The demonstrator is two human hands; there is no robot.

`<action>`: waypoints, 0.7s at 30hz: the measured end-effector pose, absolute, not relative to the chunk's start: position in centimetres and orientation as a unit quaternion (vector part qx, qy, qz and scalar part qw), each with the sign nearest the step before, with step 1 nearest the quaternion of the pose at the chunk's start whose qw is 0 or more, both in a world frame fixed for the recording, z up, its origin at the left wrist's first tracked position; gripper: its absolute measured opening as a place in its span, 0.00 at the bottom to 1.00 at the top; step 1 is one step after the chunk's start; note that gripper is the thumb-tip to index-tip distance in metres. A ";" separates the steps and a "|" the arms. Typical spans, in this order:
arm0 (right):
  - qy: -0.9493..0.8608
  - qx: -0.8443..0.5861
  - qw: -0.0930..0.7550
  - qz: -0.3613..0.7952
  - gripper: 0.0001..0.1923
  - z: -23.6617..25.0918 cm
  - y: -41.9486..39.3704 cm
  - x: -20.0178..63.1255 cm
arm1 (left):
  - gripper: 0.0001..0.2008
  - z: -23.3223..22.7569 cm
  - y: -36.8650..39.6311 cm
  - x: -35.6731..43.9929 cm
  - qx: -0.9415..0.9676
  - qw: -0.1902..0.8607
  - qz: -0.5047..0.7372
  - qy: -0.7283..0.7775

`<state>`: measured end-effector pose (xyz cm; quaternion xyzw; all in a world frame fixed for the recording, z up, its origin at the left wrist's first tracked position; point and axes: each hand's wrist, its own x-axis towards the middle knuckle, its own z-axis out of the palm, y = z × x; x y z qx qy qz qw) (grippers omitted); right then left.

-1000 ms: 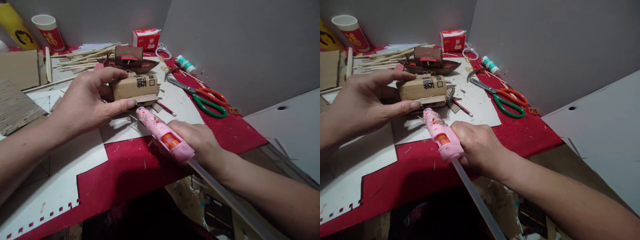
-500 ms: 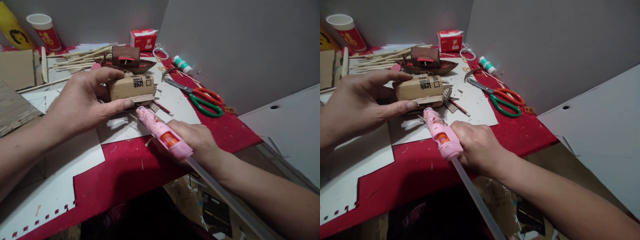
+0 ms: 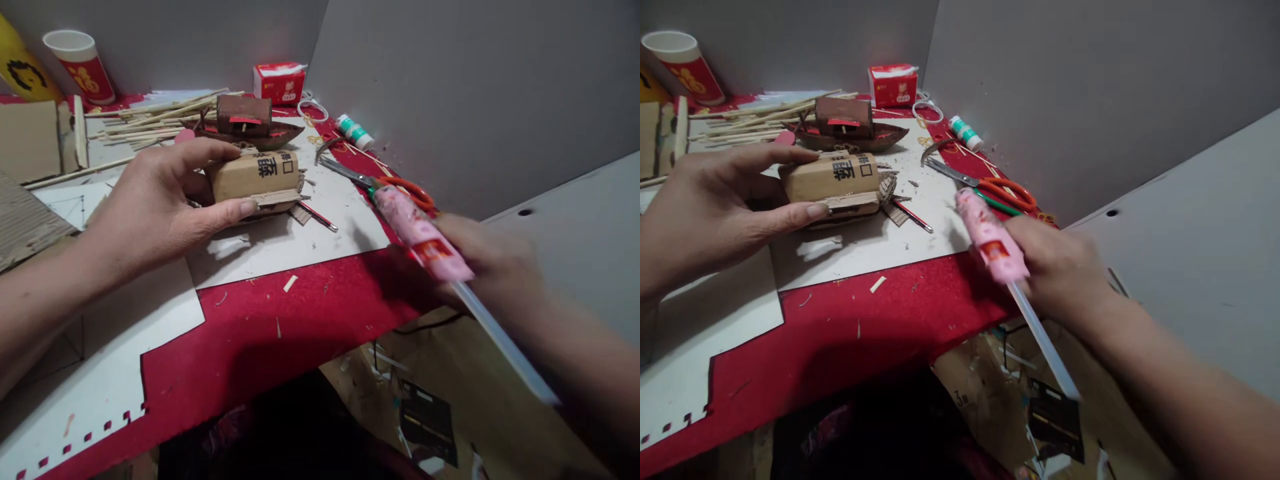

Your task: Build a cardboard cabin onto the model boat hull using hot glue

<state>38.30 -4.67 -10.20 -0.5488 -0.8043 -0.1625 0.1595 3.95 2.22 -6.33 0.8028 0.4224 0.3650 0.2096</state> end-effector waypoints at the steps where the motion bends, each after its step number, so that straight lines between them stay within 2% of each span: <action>1: -0.792 -0.568 0.146 -0.173 0.15 -10.1 -4.1 39.1 | 0.29 -6.3 2.3 3.9 0.805 0.207 0.363 0.421; 6: -0.725 -0.679 0.051 -0.102 0.21 -9.5 -1.2 41.6 | 0.34 -5.9 2.1 4.0 0.817 0.144 0.338 0.444; 9: -0.750 -0.658 0.038 -0.064 0.23 -8.8 -1.1 42.7 | 0.33 -5.7 2.0 4.1 0.821 0.126 0.332 0.448; 12: -0.803 -0.573 0.089 -0.138 0.23 -7.6 -2.8 41.5 | 0.32 -5.6 2.1 4.2 0.816 0.129 0.347 0.444; 14: -0.827 -0.500 0.168 -0.195 0.17 -6.7 -4.4 38.9 | 0.31 -5.7 2.1 4.3 0.817 0.138 0.351 0.436; 16: -0.899 -0.366 0.188 -0.148 0.10 -6.0 -5.6 35.4 | 0.30 -5.8 2.2 4.2 0.819 0.143 0.356 0.426; 17: -0.920 -0.322 0.182 -0.129 0.12 -5.9 -5.8 33.7 | 0.29 -5.9 2.3 4.2 0.820 0.142 0.358 0.423; 19: -0.952 -0.263 0.104 -0.118 0.18 -5.9 -5.5 30.8 | 0.30 -6.1 2.3 4.0 0.818 0.144 0.363 0.422; 21: -0.962 -0.248 0.029 -0.113 0.17 -6.0 -4.6 28.9 | 0.32 -6.3 2.4 3.9 0.814 0.156 0.366 0.423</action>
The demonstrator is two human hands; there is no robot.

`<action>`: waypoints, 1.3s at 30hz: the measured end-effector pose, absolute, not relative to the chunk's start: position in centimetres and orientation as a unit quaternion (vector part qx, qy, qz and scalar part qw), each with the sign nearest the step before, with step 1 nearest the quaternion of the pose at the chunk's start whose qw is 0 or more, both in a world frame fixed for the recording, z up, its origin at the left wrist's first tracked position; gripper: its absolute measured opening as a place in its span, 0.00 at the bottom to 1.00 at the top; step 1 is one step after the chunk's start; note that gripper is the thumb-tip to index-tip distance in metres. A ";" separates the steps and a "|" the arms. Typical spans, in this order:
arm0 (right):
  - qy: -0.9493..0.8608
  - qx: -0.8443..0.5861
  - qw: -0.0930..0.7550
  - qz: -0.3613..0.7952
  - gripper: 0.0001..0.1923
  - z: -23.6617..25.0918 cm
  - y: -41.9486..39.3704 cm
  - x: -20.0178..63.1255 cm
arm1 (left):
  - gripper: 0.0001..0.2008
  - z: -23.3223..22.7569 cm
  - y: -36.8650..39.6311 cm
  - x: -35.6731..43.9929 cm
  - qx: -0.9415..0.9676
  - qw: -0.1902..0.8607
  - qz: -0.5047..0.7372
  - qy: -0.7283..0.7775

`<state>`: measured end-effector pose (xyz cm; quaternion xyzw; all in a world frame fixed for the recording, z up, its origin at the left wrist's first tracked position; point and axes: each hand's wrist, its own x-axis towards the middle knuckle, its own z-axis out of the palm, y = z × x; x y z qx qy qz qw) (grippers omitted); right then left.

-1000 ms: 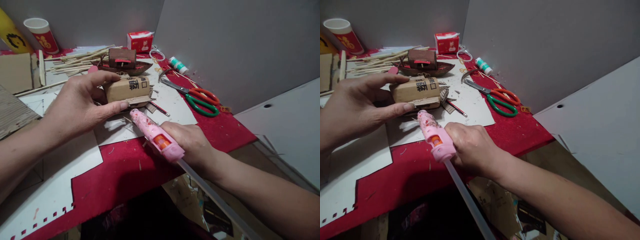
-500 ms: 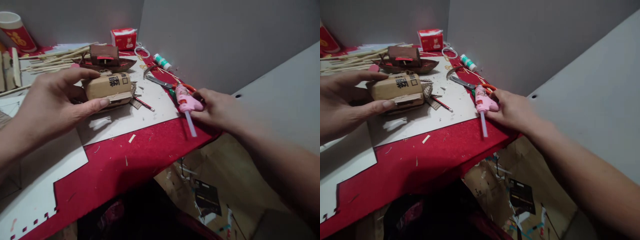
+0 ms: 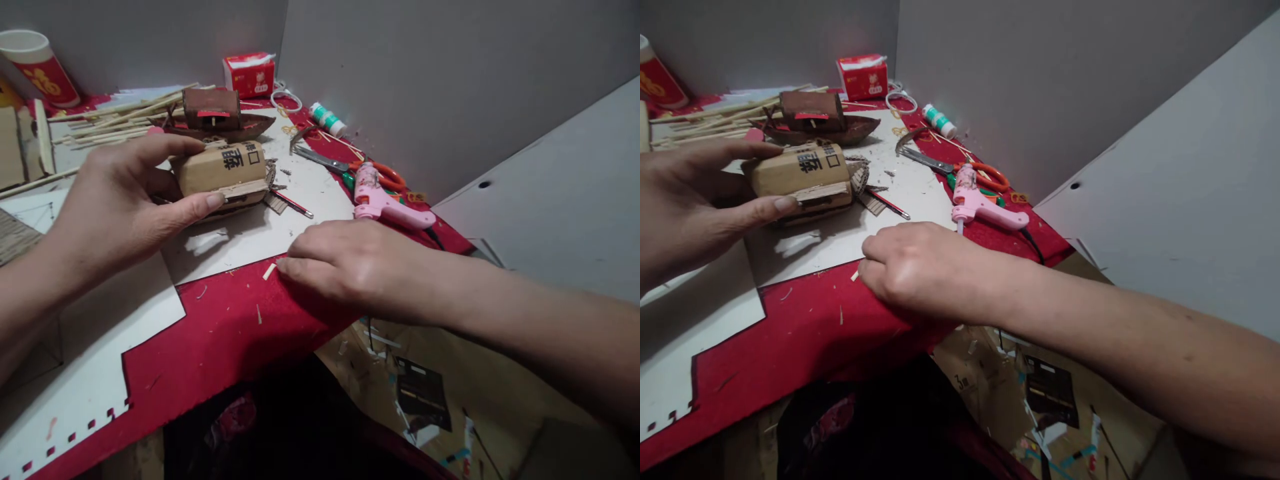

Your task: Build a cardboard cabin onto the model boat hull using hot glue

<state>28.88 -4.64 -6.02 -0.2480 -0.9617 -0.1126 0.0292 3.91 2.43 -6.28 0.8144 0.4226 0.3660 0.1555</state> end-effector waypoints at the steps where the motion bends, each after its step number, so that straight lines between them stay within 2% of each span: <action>1: -0.963 -0.248 0.001 -0.109 0.15 -6.1 -4.1 28.3 | 0.32 -6.4 2.5 3.9 0.812 0.164 0.369 0.421; 4: -0.968 -0.230 -0.045 -0.094 0.10 -6.1 -3.0 27.3 | 0.30 -6.5 2.5 3.8 0.813 0.178 0.378 0.406; 9: -0.977 -0.202 -0.036 -0.065 0.09 -5.7 -2.5 26.6 | 0.30 -6.5 2.7 3.9 0.810 0.197 0.380 0.400; 12: -0.974 -0.226 -0.017 -0.011 0.08 -5.9 -2.3 26.9 | 0.30 -6.5 2.7 4.0 0.810 0.188 0.378 0.407; 14: -0.964 -0.254 0.062 0.046 0.07 -6.3 -2.1 27.2 | 0.31 -6.4 2.6 4.0 0.812 0.182 0.371 0.412; 16: -0.930 -0.301 0.183 0.100 0.07 -6.8 -2.1 27.4 | 0.32 -6.3 2.6 4.0 0.814 0.180 0.363 0.417; 19: -0.854 -0.379 0.330 0.134 0.04 -7.7 -2.4 27.1 | 0.32 -6.2 2.6 4.0 0.819 0.156 0.352 0.426; 22: -0.807 -0.408 0.407 0.126 0.03 -8.3 -2.4 26.3 | 0.31 -6.2 2.7 4.0 0.817 0.154 0.354 0.429; 26: -0.790 -0.398 0.458 0.093 0.02 -9.1 -1.6 25.2 | 0.30 -6.3 2.8 4.0 0.811 0.166 0.361 0.430; 29: -0.797 -0.370 0.474 0.056 0.02 -9.7 -0.8 25.0 | 0.29 -6.3 2.7 4.0 0.808 0.177 0.367 0.426; 34: -0.814 -0.384 0.436 -0.011 0.06 -10.6 -0.2 25.2 | 0.23 -6.3 2.5 4.1 0.810 0.213 0.369 0.404; 39: -0.831 -0.370 0.415 -0.036 0.07 -10.7 0.0 25.3 | 0.19 -6.2 2.2 4.2 0.804 0.206 0.363 0.424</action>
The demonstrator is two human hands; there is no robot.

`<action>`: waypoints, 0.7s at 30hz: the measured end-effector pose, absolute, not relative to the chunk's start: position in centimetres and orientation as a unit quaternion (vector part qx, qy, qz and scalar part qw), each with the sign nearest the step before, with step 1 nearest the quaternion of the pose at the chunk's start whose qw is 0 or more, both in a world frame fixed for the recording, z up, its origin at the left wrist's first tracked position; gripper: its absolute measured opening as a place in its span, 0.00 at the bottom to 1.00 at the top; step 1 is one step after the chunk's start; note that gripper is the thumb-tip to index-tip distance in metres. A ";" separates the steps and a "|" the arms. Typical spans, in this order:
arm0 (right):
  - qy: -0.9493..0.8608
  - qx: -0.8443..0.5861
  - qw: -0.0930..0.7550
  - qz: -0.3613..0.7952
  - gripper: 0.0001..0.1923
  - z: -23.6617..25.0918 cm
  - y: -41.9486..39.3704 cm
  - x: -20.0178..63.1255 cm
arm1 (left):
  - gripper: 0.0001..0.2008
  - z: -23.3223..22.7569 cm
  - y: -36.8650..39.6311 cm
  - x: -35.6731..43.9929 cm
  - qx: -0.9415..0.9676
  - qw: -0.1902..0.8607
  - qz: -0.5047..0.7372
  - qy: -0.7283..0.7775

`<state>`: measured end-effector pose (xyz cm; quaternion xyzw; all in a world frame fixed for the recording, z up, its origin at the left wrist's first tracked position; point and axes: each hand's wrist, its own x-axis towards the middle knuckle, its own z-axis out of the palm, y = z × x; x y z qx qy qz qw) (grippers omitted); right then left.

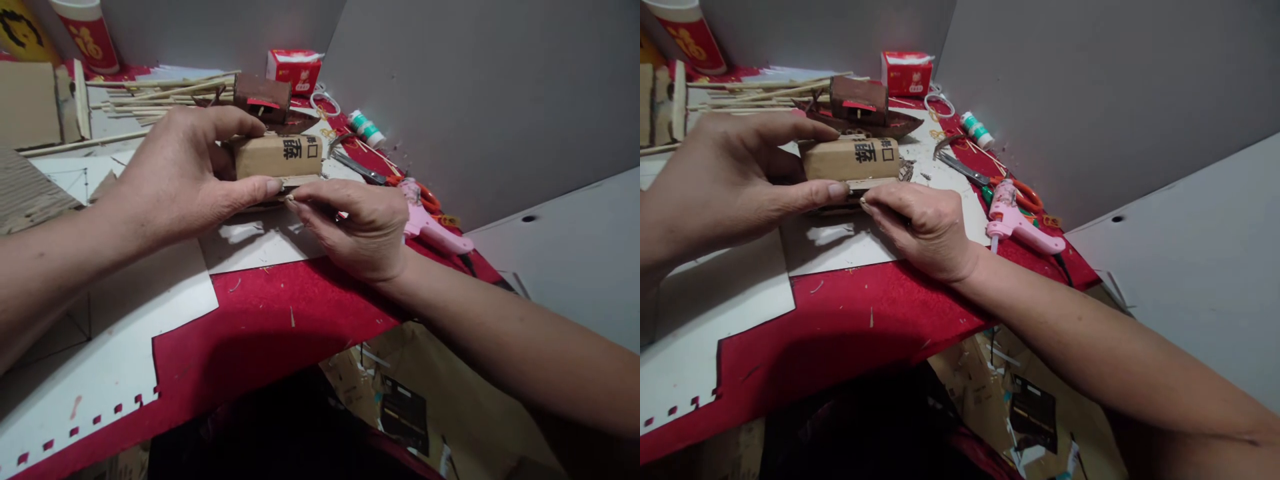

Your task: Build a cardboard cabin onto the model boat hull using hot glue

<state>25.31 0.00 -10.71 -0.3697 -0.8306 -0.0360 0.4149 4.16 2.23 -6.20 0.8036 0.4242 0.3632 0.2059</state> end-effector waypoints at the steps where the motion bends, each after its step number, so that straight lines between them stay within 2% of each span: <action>1: -0.833 -0.366 0.412 -0.042 0.08 -10.7 0.0 25.3 | 0.19 -6.2 2.2 4.2 0.804 0.203 0.363 0.424; 9: -0.862 -0.308 0.392 -0.089 0.07 -10.5 0.4 25.5 | 0.18 -6.1 2.1 4.1 0.800 0.215 0.365 0.426; 21: -0.858 -0.300 0.394 -0.135 0.07 -11.1 0.8 25.3 | 0.20 -6.0 2.1 4.2 0.801 0.230 0.371 0.409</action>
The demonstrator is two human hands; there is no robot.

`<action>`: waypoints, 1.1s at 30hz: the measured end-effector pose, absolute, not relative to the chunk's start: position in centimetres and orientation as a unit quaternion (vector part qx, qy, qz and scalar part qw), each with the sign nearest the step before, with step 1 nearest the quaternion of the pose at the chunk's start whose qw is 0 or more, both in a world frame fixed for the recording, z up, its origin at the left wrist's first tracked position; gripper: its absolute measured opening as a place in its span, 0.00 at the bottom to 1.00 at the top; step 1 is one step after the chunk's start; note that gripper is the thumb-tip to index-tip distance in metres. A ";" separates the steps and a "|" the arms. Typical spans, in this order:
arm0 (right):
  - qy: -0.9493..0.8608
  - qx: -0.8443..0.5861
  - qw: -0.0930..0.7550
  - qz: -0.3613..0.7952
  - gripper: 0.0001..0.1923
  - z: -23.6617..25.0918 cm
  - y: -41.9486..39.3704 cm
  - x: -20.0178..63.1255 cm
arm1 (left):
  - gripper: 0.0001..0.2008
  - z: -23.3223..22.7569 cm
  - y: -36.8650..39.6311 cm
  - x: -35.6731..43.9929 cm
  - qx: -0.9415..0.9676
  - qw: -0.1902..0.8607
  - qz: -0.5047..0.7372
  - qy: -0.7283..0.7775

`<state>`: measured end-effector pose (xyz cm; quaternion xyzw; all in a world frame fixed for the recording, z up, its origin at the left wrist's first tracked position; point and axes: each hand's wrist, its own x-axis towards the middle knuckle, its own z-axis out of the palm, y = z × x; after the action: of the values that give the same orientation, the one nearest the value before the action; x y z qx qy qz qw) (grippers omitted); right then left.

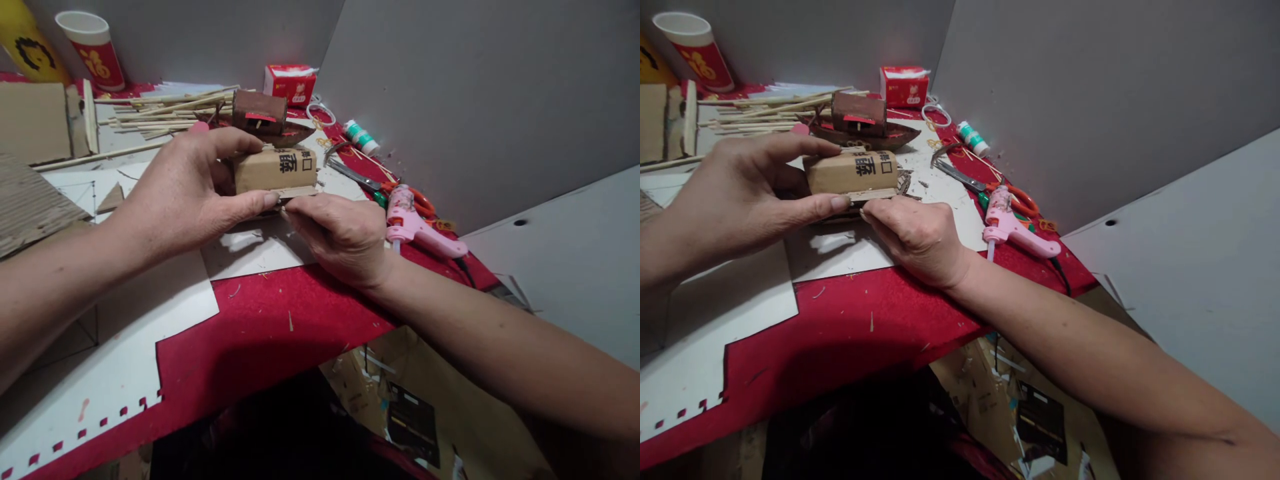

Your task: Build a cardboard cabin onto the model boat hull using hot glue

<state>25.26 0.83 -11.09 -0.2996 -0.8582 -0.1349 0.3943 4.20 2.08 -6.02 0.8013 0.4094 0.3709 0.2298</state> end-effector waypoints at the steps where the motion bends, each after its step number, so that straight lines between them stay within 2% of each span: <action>1: -0.857 -0.294 0.398 -0.141 0.07 -11.1 0.9 25.3 | 0.20 -6.0 2.1 4.2 0.798 0.238 0.370 0.412; 5: -0.854 -0.277 0.416 -0.143 0.07 -11.1 1.0 25.6 | 0.23 -6.0 2.1 4.1 0.788 0.273 0.362 0.416; 11: -0.848 -0.276 0.429 -0.142 0.07 -11.2 1.2 25.7 | 0.31 -6.6 2.4 4.1 0.790 0.248 0.360 0.430; 16: -0.847 -0.282 0.425 -0.148 0.09 -11.3 1.2 25.6 | 0.34 -6.3 2.4 4.5 0.775 0.279 0.349 0.446; 27: -0.857 -0.287 0.406 -0.134 0.08 -11.1 1.1 25.4 | 0.32 -6.4 2.4 4.6 0.763 0.292 0.353 0.456; 33: -0.860 -0.289 0.396 -0.141 0.08 -11.1 1.0 25.4 | 0.27 -6.4 2.4 4.5 0.779 0.278 0.359 0.432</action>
<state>25.44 1.01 -11.06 -0.2890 -0.8603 -0.1411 0.3955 4.54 2.39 -6.43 0.7794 0.4318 0.3590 0.2778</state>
